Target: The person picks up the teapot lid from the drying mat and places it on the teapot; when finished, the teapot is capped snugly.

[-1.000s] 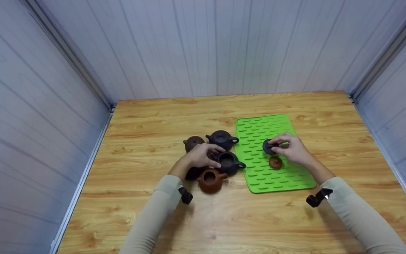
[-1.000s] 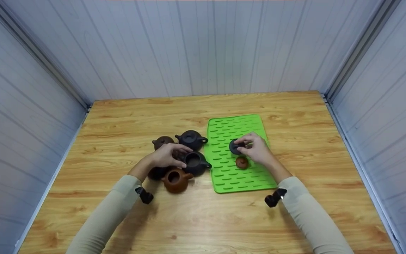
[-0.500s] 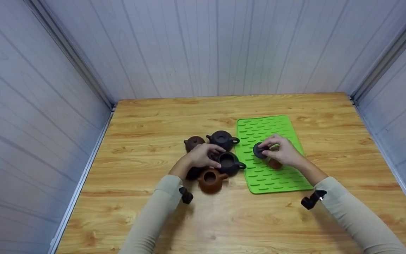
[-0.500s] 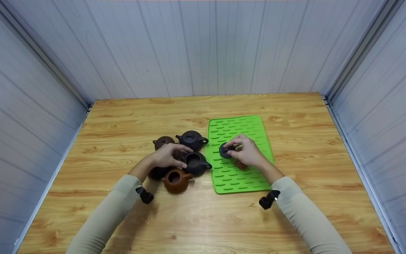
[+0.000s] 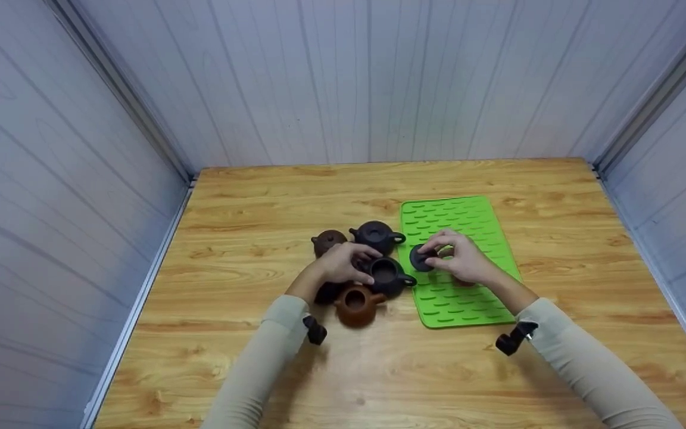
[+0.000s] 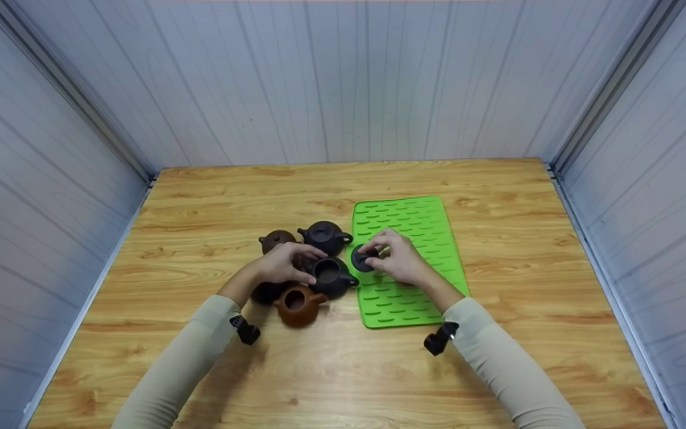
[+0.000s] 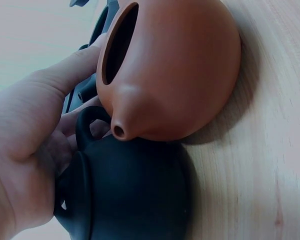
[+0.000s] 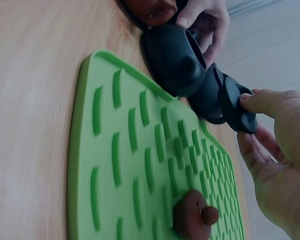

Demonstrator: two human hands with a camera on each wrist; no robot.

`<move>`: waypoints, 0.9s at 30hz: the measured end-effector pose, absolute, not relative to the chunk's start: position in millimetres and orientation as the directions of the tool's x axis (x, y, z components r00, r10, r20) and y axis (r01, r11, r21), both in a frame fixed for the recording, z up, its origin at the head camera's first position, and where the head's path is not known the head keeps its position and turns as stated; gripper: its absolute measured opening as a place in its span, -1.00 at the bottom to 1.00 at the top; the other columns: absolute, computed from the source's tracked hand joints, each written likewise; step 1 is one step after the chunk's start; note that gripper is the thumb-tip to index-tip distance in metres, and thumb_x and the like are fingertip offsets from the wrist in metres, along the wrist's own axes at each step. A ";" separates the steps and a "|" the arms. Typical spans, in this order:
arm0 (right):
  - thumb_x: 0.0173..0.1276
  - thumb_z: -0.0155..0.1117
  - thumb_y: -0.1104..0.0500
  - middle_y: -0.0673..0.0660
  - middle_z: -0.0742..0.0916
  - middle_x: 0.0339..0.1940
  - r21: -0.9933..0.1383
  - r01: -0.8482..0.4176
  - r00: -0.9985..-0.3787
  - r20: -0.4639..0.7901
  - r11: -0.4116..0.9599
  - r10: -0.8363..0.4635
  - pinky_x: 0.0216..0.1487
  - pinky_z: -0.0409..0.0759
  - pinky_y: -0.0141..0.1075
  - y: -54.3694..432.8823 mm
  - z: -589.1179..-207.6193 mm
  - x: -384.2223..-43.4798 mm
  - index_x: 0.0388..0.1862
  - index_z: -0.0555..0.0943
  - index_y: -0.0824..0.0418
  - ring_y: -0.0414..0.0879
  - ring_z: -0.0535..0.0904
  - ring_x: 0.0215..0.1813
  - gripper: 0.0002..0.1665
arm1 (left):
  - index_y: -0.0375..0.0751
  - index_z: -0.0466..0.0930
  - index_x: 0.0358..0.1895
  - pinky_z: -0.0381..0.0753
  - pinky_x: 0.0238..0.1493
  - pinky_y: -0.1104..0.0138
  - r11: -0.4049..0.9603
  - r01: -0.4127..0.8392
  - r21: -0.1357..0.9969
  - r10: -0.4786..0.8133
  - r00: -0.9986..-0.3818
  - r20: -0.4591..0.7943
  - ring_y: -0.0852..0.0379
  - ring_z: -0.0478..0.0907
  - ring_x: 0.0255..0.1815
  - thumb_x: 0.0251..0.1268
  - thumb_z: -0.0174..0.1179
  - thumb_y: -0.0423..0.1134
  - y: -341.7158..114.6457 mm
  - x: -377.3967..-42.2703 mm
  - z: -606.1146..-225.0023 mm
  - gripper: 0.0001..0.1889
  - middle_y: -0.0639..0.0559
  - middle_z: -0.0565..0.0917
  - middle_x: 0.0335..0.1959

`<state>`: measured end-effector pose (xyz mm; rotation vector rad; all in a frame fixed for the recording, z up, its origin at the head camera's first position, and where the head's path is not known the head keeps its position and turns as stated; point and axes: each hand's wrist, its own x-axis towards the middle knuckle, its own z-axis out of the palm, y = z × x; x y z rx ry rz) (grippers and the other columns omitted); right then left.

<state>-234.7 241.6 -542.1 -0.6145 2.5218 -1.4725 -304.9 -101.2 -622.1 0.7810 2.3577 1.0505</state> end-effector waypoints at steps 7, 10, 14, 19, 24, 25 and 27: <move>0.50 0.56 0.35 0.34 0.74 0.18 -0.877 -0.271 -0.891 0.072 0.397 -0.448 0.26 0.78 -0.32 227.9 -537.9 -233.0 0.09 0.88 0.29 -0.17 0.64 0.21 -0.77 | 0.19 0.73 0.48 0.73 0.46 0.08 0.572 0.321 0.755 0.644 -0.745 -0.172 0.00 0.76 0.42 0.37 0.65 -0.02 -94.6 -288.6 -592.7 -0.38 -0.03 0.84 0.35; 0.49 0.57 0.34 0.33 0.74 0.20 -0.883 -0.276 -0.882 0.075 0.381 -0.465 0.30 0.79 -0.24 221.9 -534.0 -231.7 0.09 0.88 0.27 -0.18 0.63 0.22 -0.77 | 0.23 0.73 0.47 0.74 0.45 0.07 0.539 0.316 0.781 0.656 -0.739 -0.153 -0.01 0.76 0.42 0.35 0.66 0.01 -95.6 -293.3 -601.6 -0.38 -0.03 0.84 0.35; 0.50 0.56 0.33 0.33 0.73 0.21 -0.880 -0.292 -0.870 0.083 0.374 -0.486 0.30 0.79 -0.17 214.2 -530.1 -230.6 0.10 0.88 0.26 -0.18 0.61 0.21 -0.77 | 0.44 0.73 0.41 0.70 0.51 -0.05 0.491 0.307 0.815 0.670 -0.731 -0.128 -0.05 0.75 0.44 0.25 0.69 0.18 -99.8 -305.7 -625.9 -0.36 -0.01 0.84 0.35; 0.51 0.55 0.34 0.34 0.74 0.21 -0.876 -0.317 -0.857 0.101 0.363 -0.506 0.29 0.79 -0.12 205.0 -528.1 -232.2 0.10 0.87 0.27 -0.15 0.64 0.22 -0.77 | 0.51 0.74 0.37 0.69 0.49 -0.18 0.456 0.323 0.829 0.688 -0.719 -0.099 -0.14 0.75 0.43 0.16 0.70 0.31 -102.5 -313.0 -637.9 -0.34 -0.06 0.84 0.34; 0.52 0.54 0.33 0.36 0.73 0.23 -0.883 -0.308 -0.856 0.095 0.353 -0.509 0.37 0.78 0.08 196.4 -525.1 -233.0 0.11 0.87 0.29 0.00 0.62 0.31 -0.76 | 0.41 0.76 0.38 0.68 0.49 -0.18 0.474 0.323 0.819 0.682 -0.723 -0.109 -0.18 0.76 0.42 0.19 0.71 0.23 -101.4 -312.1 -635.5 -0.35 -0.11 0.85 0.32; 0.52 0.54 0.33 0.37 0.73 0.24 -0.885 -0.307 -0.855 0.094 0.351 -0.509 0.38 0.78 0.10 195.0 -524.8 -232.9 0.11 0.87 0.29 0.02 0.62 0.32 -0.76 | 0.38 0.76 0.38 0.68 0.50 -0.18 0.474 0.324 0.819 0.683 -0.722 -0.109 -0.18 0.76 0.41 0.20 0.71 0.21 -101.2 -311.7 -634.2 -0.35 -0.13 0.85 0.31; 0.52 0.53 0.33 0.38 0.72 0.24 -0.887 -0.303 -0.857 0.093 0.349 -0.506 0.39 0.78 0.14 192.8 -525.1 -232.9 0.11 0.87 0.31 0.07 0.61 0.34 -0.76 | 0.32 0.77 0.39 0.68 0.49 -0.19 0.473 0.326 0.819 0.683 -0.722 -0.107 -0.20 0.77 0.40 0.19 0.72 0.17 -100.6 -310.4 -631.6 -0.34 -0.15 0.86 0.29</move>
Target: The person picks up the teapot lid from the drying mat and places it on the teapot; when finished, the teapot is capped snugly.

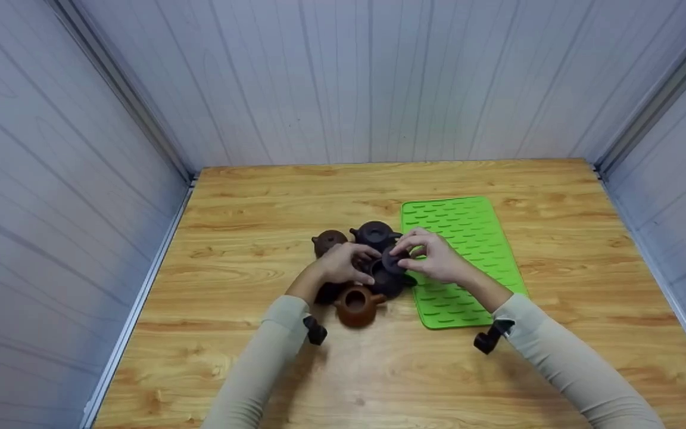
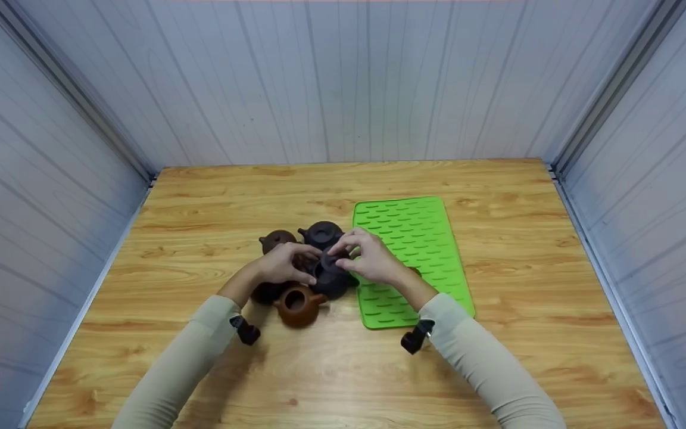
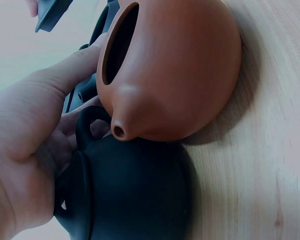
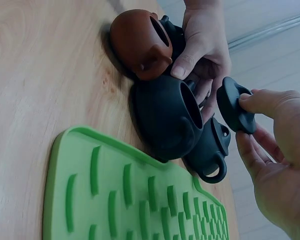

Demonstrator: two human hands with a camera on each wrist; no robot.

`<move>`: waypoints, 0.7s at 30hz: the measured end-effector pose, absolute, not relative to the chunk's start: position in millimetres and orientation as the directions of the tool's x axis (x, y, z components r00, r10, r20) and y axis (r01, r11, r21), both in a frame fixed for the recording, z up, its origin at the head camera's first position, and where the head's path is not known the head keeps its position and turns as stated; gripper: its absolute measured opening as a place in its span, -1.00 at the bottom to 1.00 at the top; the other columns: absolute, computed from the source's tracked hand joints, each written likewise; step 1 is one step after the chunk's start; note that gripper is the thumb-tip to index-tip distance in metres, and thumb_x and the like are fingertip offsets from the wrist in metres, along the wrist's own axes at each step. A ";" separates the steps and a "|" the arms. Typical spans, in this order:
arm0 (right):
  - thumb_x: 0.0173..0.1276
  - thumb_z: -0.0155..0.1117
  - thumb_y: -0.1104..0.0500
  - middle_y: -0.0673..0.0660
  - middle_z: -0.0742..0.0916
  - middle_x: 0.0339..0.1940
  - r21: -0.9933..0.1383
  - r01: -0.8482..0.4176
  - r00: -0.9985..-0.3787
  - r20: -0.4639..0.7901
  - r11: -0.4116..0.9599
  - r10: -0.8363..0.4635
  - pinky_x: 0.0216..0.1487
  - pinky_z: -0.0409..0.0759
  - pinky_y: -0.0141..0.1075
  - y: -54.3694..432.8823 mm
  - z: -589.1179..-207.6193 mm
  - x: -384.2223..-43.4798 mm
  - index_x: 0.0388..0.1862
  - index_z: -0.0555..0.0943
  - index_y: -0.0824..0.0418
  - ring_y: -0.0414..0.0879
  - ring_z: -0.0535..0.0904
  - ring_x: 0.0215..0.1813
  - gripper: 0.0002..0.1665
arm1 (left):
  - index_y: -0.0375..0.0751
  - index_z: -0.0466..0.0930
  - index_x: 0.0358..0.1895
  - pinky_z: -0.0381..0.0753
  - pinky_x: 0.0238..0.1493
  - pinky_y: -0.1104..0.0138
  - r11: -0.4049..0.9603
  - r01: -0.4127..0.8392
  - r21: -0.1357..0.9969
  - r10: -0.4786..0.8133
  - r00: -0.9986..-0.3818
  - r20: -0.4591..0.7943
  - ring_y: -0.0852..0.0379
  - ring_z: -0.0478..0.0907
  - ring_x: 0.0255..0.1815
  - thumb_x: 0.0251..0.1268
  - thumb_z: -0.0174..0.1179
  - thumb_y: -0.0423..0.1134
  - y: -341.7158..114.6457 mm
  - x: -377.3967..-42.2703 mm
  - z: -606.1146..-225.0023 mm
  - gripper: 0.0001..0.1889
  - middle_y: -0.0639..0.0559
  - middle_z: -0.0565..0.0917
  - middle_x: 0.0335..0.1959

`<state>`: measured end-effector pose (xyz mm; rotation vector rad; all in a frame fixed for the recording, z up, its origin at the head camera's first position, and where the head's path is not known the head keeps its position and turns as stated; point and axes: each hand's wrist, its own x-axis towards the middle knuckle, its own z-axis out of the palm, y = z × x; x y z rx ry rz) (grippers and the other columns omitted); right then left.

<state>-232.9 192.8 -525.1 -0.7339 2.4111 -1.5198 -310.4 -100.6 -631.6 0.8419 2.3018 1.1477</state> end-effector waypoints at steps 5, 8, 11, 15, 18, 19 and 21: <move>0.51 0.54 0.34 0.38 0.72 0.25 -0.893 -0.294 -0.860 0.091 0.341 -0.501 0.39 0.78 0.13 188.2 -528.7 -234.4 0.11 0.87 0.31 0.08 0.62 0.35 -0.76 | 0.15 0.76 0.42 0.69 0.48 -0.17 0.497 0.324 0.805 0.668 -0.734 -0.118 -0.21 0.79 0.36 0.20 0.74 0.07 -98.9 -306.0 -622.5 -0.31 -0.18 0.87 0.26; 0.52 0.54 0.33 0.38 0.72 0.24 -0.893 -0.293 -0.858 0.088 0.341 -0.505 0.36 0.79 0.04 186.1 -531.4 -234.9 0.10 0.87 0.30 0.04 0.62 0.32 -0.77 | 0.11 0.75 0.44 0.70 0.49 -0.10 0.538 0.313 0.783 0.647 -0.748 -0.146 -0.16 0.79 0.37 0.21 0.74 0.02 -97.2 -302.5 -615.9 -0.30 -0.16 0.88 0.26; 0.53 0.52 0.33 0.37 0.72 0.24 -0.892 -0.298 -0.854 0.089 0.340 -0.513 0.31 0.78 -0.09 184.3 -535.1 -235.6 0.10 0.87 0.30 -0.03 0.62 0.29 -0.78 | 0.13 0.74 0.45 0.70 0.49 -0.05 0.565 0.303 0.768 0.632 -0.757 -0.167 -0.11 0.79 0.37 0.21 0.74 0.01 -96.0 -299.8 -611.0 -0.29 -0.12 0.88 0.27; 0.54 0.52 0.32 0.38 0.73 0.24 -0.891 -0.306 -0.844 0.091 0.335 -0.529 0.26 0.78 -0.20 181.8 -540.8 -236.4 0.11 0.86 0.31 -0.07 0.62 0.27 -0.78 | 0.16 0.74 0.45 0.71 0.48 -0.02 0.579 0.302 0.757 0.625 -0.761 -0.175 -0.07 0.80 0.36 0.20 0.74 0.02 -95.8 -298.1 -608.5 -0.29 -0.09 0.88 0.27; 0.54 0.52 0.32 0.38 0.73 0.24 -0.890 -0.310 -0.840 0.092 0.333 -0.535 0.26 0.78 -0.19 180.6 -546.1 -236.0 0.11 0.86 0.31 -0.09 0.61 0.27 -0.78 | 0.18 0.74 0.45 0.71 0.47 -0.03 0.576 0.304 0.758 0.627 -0.760 -0.172 -0.08 0.80 0.35 0.20 0.74 0.03 -95.9 -298.4 -609.3 -0.30 -0.09 0.88 0.26; 0.54 0.52 0.31 0.38 0.73 0.24 -0.890 -0.310 -0.840 0.091 0.334 -0.535 0.26 0.79 -0.18 180.3 -547.8 -235.6 0.11 0.86 0.31 -0.10 0.61 0.27 -0.77 | 0.18 0.75 0.44 0.72 0.47 -0.03 0.574 0.303 0.761 0.629 -0.758 -0.172 -0.08 0.80 0.35 0.19 0.74 0.03 -95.9 -298.7 -609.9 -0.30 -0.08 0.88 0.26; 0.55 0.52 0.31 0.37 0.73 0.24 -0.891 -0.307 -0.840 0.090 0.334 -0.534 0.26 0.79 -0.16 179.5 -551.0 -235.0 0.12 0.86 0.31 -0.12 0.62 0.26 -0.77 | 0.21 0.75 0.43 0.72 0.46 -0.03 0.566 0.301 0.768 0.632 -0.756 -0.169 -0.07 0.80 0.35 0.18 0.75 0.04 -96.3 -299.9 -612.2 -0.30 -0.08 0.88 0.25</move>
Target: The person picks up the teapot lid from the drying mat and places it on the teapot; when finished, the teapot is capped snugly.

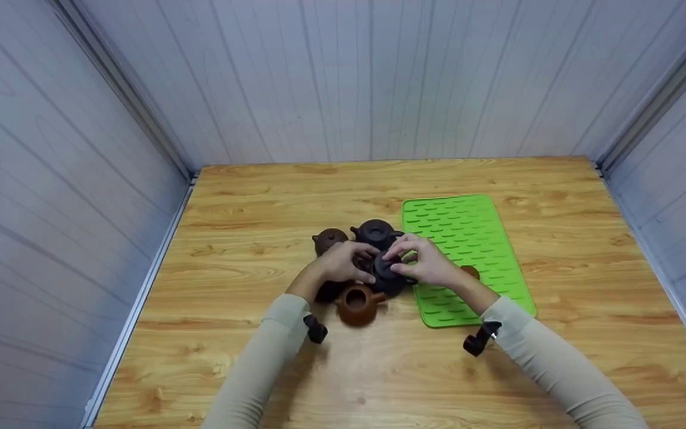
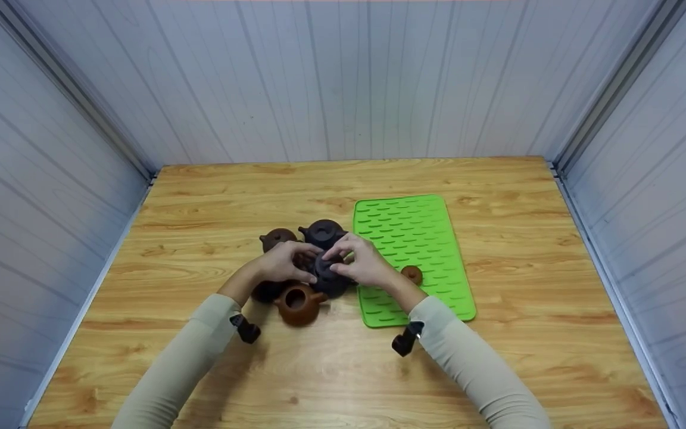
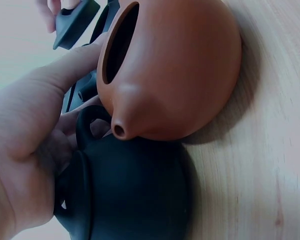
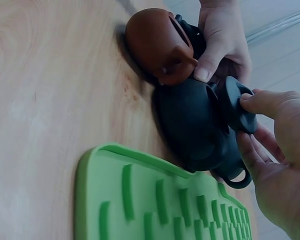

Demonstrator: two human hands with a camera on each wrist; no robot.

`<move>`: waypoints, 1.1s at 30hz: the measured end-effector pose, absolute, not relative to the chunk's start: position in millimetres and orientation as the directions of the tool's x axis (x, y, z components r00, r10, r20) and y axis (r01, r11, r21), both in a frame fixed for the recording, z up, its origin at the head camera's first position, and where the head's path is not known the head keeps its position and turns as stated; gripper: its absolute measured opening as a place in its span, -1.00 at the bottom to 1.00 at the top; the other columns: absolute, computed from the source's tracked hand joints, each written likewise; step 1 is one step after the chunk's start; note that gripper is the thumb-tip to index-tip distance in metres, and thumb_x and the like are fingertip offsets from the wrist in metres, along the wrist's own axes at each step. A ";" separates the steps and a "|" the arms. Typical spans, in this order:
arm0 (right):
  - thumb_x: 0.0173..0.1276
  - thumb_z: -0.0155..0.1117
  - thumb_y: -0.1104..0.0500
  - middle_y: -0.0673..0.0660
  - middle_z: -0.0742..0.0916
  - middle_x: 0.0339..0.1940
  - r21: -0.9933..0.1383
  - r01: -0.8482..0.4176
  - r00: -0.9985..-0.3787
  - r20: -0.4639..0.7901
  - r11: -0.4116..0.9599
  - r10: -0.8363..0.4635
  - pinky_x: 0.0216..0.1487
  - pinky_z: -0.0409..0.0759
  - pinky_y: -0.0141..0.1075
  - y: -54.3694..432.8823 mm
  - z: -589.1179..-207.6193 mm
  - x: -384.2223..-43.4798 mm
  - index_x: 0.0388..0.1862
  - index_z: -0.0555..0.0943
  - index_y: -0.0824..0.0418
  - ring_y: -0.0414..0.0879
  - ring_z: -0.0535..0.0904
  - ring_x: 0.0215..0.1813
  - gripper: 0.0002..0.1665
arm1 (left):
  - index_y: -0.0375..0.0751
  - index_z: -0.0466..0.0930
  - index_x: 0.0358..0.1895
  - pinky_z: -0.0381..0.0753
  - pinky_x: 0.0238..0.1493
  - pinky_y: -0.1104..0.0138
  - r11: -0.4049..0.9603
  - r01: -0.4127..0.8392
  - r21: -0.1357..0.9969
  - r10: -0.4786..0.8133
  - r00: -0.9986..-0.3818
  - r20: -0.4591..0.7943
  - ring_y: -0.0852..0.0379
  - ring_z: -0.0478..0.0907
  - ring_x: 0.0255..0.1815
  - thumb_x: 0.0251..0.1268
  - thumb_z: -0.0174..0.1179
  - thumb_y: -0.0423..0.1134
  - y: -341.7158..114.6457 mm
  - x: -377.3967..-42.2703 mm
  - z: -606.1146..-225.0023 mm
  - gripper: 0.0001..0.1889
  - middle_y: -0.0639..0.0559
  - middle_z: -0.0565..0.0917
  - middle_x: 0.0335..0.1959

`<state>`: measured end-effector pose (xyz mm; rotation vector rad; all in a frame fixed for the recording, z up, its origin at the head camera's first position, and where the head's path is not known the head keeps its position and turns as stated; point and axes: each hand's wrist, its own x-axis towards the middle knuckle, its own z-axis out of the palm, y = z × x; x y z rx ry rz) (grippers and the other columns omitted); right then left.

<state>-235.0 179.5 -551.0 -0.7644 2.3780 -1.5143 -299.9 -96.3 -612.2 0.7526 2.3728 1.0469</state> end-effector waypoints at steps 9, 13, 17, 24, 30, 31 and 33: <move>0.52 0.53 0.34 0.39 0.71 0.24 -0.905 -0.283 -0.846 0.080 0.318 -0.527 0.31 0.78 -0.09 173.9 -556.3 -232.2 0.11 0.87 0.33 -0.18 0.57 0.25 -0.77 | 0.30 0.77 0.40 0.74 0.42 -0.09 0.517 0.299 0.802 0.651 -0.746 -0.142 -0.08 0.82 0.30 0.13 0.76 0.11 -99.6 -304.3 -623.2 -0.30 -0.05 0.89 0.22; 0.53 0.52 0.33 0.38 0.71 0.23 -0.900 -0.292 -0.848 0.087 0.323 -0.523 0.30 0.79 -0.06 173.9 -559.0 -231.3 0.08 0.88 0.33 -0.22 0.57 0.23 -0.79 | 0.28 0.77 0.41 0.73 0.42 -0.12 0.516 0.297 0.804 0.655 -0.741 -0.146 -0.11 0.81 0.31 0.10 0.77 0.11 -99.2 -306.7 -625.5 -0.28 -0.07 0.89 0.23; 0.54 0.52 0.32 0.38 0.71 0.24 -0.895 -0.303 -0.847 0.095 0.329 -0.523 0.32 0.80 0.03 174.3 -560.4 -231.2 0.07 0.88 0.31 -0.19 0.57 0.25 -0.80 | 0.29 0.76 0.41 0.72 0.44 -0.13 0.516 0.292 0.805 0.658 -0.737 -0.155 -0.13 0.79 0.34 0.09 0.78 0.10 -97.9 -308.9 -627.3 -0.27 -0.08 0.88 0.26; 0.53 0.54 0.29 0.36 0.73 0.24 -0.895 -0.289 -0.857 0.083 0.341 -0.508 0.27 0.76 -0.14 174.6 -560.3 -229.9 0.09 0.89 0.28 -0.11 0.56 0.30 -0.78 | 0.36 0.76 0.40 0.71 0.44 -0.13 0.517 0.284 0.807 0.660 -0.733 -0.164 -0.13 0.78 0.36 0.09 0.77 0.12 -97.4 -309.1 -629.7 -0.28 -0.07 0.87 0.28; 0.54 0.54 0.29 0.36 0.74 0.23 -0.891 -0.288 -0.860 0.080 0.350 -0.504 0.25 0.72 -0.14 175.8 -563.4 -229.7 0.10 0.88 0.29 -0.12 0.58 0.27 -0.77 | 0.38 0.76 0.39 0.70 0.47 -0.14 0.515 0.273 0.813 0.659 -0.733 -0.170 -0.13 0.77 0.38 0.10 0.77 0.12 -96.8 -309.0 -630.8 -0.29 -0.07 0.86 0.29; 0.53 0.54 0.29 0.35 0.74 0.23 -0.892 -0.284 -0.862 0.077 0.352 -0.502 0.24 0.72 -0.13 175.7 -563.1 -229.5 0.11 0.88 0.28 -0.11 0.58 0.26 -0.77 | 0.39 0.75 0.39 0.70 0.47 -0.14 0.516 0.271 0.813 0.658 -0.733 -0.173 -0.13 0.77 0.39 0.10 0.77 0.12 -96.8 -309.1 -631.0 -0.29 -0.07 0.86 0.30; 0.52 0.55 0.29 0.35 0.74 0.23 -0.893 -0.277 -0.864 0.070 0.355 -0.498 0.24 0.71 -0.12 175.2 -563.1 -229.6 0.11 0.88 0.28 -0.10 0.58 0.26 -0.76 | 0.42 0.75 0.39 0.69 0.48 -0.14 0.520 0.268 0.811 0.657 -0.733 -0.179 -0.14 0.77 0.39 0.09 0.77 0.14 -96.7 -309.1 -631.3 -0.29 -0.07 0.86 0.30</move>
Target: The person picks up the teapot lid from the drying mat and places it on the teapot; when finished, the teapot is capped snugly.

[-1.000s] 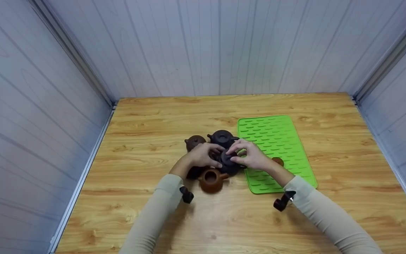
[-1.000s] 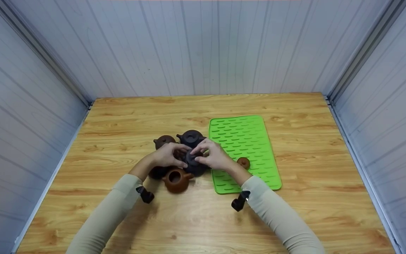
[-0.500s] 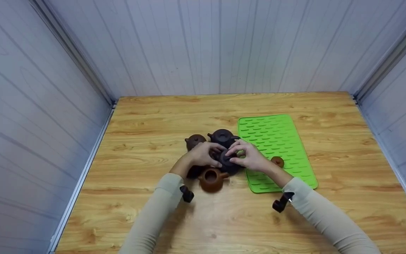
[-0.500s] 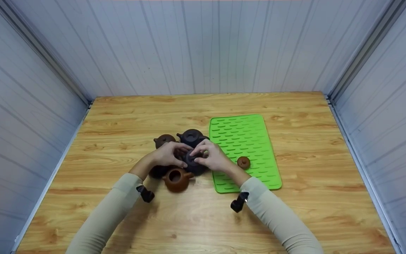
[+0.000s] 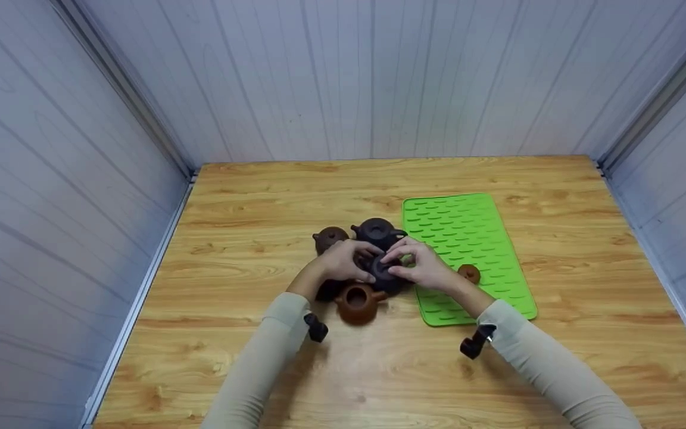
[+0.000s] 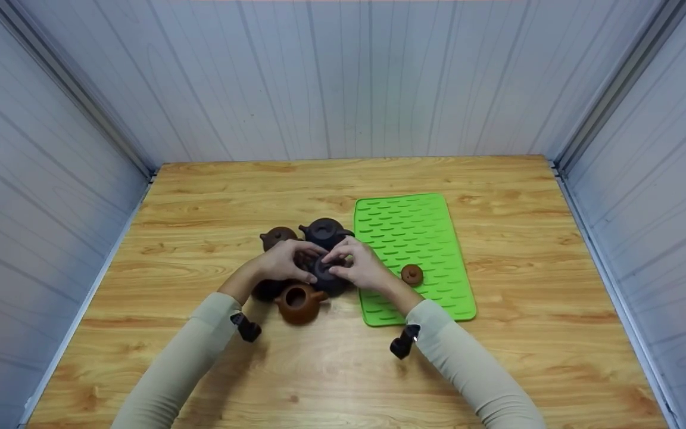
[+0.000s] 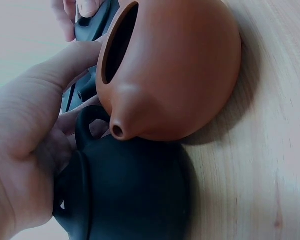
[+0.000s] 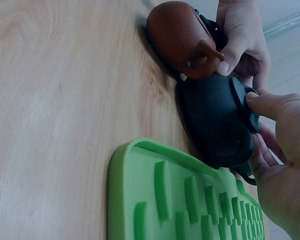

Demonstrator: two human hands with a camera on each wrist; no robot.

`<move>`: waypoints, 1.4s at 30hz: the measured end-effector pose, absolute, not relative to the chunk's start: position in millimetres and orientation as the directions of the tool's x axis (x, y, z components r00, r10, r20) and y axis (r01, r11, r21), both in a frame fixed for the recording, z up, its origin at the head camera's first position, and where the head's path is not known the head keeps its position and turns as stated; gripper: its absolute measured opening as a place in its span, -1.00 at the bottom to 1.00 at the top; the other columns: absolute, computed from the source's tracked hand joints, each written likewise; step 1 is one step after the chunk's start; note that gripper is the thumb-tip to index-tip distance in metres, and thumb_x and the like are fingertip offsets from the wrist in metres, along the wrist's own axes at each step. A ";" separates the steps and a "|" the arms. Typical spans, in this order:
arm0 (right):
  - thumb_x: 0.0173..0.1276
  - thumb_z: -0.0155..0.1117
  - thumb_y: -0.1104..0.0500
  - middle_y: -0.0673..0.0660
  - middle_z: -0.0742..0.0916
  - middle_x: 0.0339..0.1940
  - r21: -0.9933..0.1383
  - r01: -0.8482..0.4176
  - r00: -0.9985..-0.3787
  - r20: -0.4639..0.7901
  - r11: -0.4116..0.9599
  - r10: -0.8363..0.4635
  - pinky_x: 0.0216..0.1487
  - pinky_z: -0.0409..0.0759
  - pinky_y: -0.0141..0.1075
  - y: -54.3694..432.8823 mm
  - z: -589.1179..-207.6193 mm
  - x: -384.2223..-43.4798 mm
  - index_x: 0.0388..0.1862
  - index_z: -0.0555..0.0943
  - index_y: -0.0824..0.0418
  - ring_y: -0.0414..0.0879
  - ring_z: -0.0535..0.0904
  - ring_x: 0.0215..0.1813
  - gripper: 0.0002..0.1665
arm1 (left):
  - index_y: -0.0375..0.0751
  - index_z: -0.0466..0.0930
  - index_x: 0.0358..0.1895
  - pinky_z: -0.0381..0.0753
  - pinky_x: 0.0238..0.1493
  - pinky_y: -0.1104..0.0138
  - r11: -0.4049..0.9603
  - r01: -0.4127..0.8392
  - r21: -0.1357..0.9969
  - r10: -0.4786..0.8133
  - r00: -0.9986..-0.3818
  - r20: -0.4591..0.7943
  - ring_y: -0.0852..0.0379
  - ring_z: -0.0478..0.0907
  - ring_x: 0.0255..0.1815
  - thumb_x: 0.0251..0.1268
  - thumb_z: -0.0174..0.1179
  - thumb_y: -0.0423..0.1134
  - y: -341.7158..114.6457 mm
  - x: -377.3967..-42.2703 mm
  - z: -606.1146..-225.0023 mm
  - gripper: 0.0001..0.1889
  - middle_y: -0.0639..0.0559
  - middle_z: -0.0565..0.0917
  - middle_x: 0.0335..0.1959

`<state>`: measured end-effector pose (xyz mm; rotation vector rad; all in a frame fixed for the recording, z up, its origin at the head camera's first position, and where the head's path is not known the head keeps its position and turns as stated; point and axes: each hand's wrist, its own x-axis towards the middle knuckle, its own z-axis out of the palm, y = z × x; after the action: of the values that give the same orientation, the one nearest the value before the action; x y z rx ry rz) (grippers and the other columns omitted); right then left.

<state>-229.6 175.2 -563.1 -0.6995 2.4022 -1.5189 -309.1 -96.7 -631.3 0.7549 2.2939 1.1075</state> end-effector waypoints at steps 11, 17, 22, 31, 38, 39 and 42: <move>0.52 0.55 0.29 0.35 0.74 0.22 -0.889 -0.276 -0.865 0.064 0.366 -0.497 0.23 0.65 -0.22 176.1 -564.0 -227.9 0.11 0.88 0.27 -0.10 0.58 0.25 -0.76 | 0.40 0.75 0.39 0.66 0.51 -0.15 0.531 0.261 0.806 0.649 -0.737 -0.190 -0.16 0.75 0.42 0.12 0.77 0.09 -95.3 -305.7 -628.9 -0.30 -0.11 0.84 0.32; 0.52 0.56 0.27 0.34 0.75 0.21 -0.890 -0.281 -0.866 0.073 0.360 -0.494 0.16 0.62 -0.36 175.8 -564.2 -227.5 0.11 0.88 0.26 -0.11 0.60 0.22 -0.76 | 0.28 0.73 0.44 0.69 0.51 0.00 0.596 0.284 0.751 0.631 -0.745 -0.219 -0.04 0.75 0.44 0.21 0.73 0.00 -91.1 -295.7 -607.2 -0.31 -0.05 0.84 0.34; 0.53 0.55 0.27 0.34 0.75 0.21 -0.892 -0.278 -0.866 0.071 0.358 -0.495 0.15 0.62 -0.40 175.8 -564.8 -228.2 0.12 0.88 0.25 -0.11 0.60 0.20 -0.76 | 0.14 0.70 0.50 0.70 0.49 0.11 0.642 0.342 0.687 0.639 -0.734 -0.231 -0.01 0.76 0.43 0.30 0.68 -0.03 -89.5 -288.9 -585.4 -0.31 -0.06 0.85 0.35; 0.53 0.54 0.28 0.34 0.75 0.22 -0.902 -0.250 -0.872 0.051 0.352 -0.488 0.19 0.64 -0.38 175.8 -565.7 -229.7 0.13 0.88 0.26 0.00 0.61 0.26 -0.76 | -0.13 0.72 0.46 0.72 0.47 -0.02 0.667 0.345 0.661 0.592 -0.783 -0.190 -0.13 0.82 0.31 0.43 0.59 -0.16 -96.5 -256.6 -527.1 -0.43 -0.19 0.85 0.32; 0.52 0.55 0.29 0.33 0.76 0.22 -0.896 -0.251 -0.878 0.052 0.365 -0.477 0.25 0.68 -0.21 174.7 -563.9 -228.7 0.11 0.88 0.26 0.07 0.63 0.29 -0.76 | -0.35 0.75 0.35 0.77 0.36 -0.11 0.599 0.362 0.714 0.547 -0.837 -0.035 -0.28 0.83 0.23 0.45 0.53 -0.29 -109.7 -234.7 -517.4 -0.53 -0.33 0.85 0.23; 0.52 0.55 0.29 0.33 0.76 0.22 -0.896 -0.251 -0.878 0.051 0.366 -0.477 0.26 0.68 -0.19 174.7 -563.5 -228.5 0.11 0.88 0.26 0.07 0.63 0.29 -0.76 | -0.36 0.74 0.35 0.77 0.36 -0.12 0.588 0.363 0.723 0.538 -0.843 -0.015 -0.29 0.82 0.23 0.45 0.51 -0.31 -111.9 -231.7 -516.6 -0.54 -0.33 0.85 0.23; 0.51 0.55 0.30 0.33 0.76 0.23 -0.897 -0.249 -0.876 0.049 0.364 -0.479 0.27 0.68 -0.19 174.6 -563.0 -228.5 0.11 0.88 0.27 0.04 0.62 0.29 -0.76 | -0.35 0.74 0.36 0.74 0.40 -0.15 0.562 0.357 0.746 0.507 -0.862 0.031 -0.31 0.81 0.25 0.44 0.51 -0.32 -118.2 -221.8 -513.4 -0.53 -0.33 0.83 0.25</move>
<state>-228.5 174.6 -563.0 -0.6538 2.4038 -1.5224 -221.8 -118.2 -513.4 0.7290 2.6070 1.1820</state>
